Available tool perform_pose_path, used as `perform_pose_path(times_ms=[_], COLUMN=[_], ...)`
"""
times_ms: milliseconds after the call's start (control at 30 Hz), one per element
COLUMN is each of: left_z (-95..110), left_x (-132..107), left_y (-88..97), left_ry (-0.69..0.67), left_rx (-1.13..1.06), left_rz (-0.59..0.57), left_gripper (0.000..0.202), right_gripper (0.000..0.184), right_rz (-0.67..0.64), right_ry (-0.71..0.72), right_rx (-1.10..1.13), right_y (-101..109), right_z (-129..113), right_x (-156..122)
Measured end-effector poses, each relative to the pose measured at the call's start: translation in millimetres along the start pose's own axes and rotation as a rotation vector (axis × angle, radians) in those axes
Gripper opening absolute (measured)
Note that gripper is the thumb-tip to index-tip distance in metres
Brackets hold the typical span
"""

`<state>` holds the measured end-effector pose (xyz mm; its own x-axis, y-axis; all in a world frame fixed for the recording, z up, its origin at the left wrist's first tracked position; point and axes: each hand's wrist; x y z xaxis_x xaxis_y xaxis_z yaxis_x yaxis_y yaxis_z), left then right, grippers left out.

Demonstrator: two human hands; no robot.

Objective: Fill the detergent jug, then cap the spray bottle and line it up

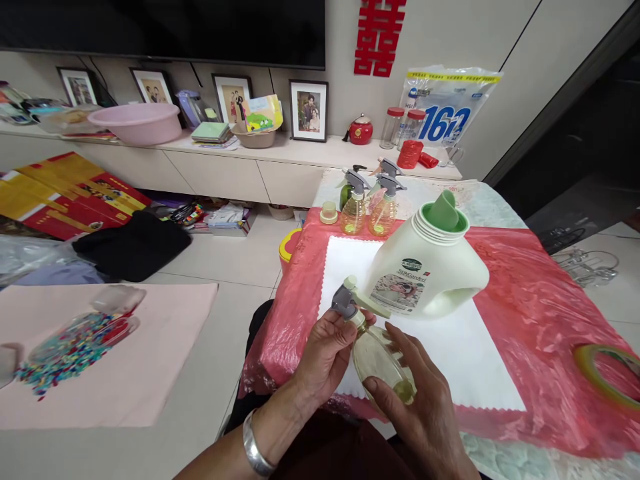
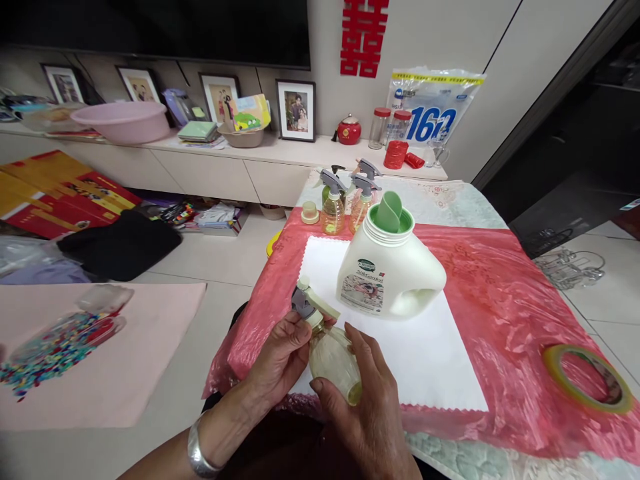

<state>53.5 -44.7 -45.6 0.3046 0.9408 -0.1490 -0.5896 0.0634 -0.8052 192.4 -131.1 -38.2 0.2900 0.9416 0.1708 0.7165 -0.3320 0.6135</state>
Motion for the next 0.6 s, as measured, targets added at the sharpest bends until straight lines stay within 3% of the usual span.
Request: perform_pose_path(times_ms=[100, 167, 333, 400, 600], left_z=[4, 9, 14, 12, 6], left_x=[1, 1, -1, -2, -5], left_y=[-5.9, -9.4, -6.1, -1.3, 3.1], left_ry=[-0.009, -0.005, 0.056, 0.055, 0.04], left_rx=[-0.01, -0.004, 0.005, -0.014, -0.031], left_rz=[-0.046, -0.071, -0.149, -0.189, -0.228], left_gripper=[0.036, 0.037, 0.04, 0.035, 0.027], right_gripper=[0.057, 0.058, 0.058, 0.061, 0.056], right_rz=[0.013, -0.049, -0.453, -0.553, -0.573], right_ry=[-0.024, -0.1, -0.477, -0.576, -0.684], right_rx=[0.064, 0.19, 0.844, 1.022, 1.163], right_y=[-2, -1, 2, 2, -4], right_z=[2, 4, 14, 18, 20], right_x=[-1, -1, 3, 4, 6])
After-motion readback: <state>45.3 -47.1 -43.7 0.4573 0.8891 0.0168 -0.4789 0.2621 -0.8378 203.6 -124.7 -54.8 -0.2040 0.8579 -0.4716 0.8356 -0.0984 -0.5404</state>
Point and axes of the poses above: each hand's wrist, its own x-axis towards the middle knuckle, its own y-axis out of the back of the hand, z = x × y, and after that the axes turned 12 degrees about -y, right-handed
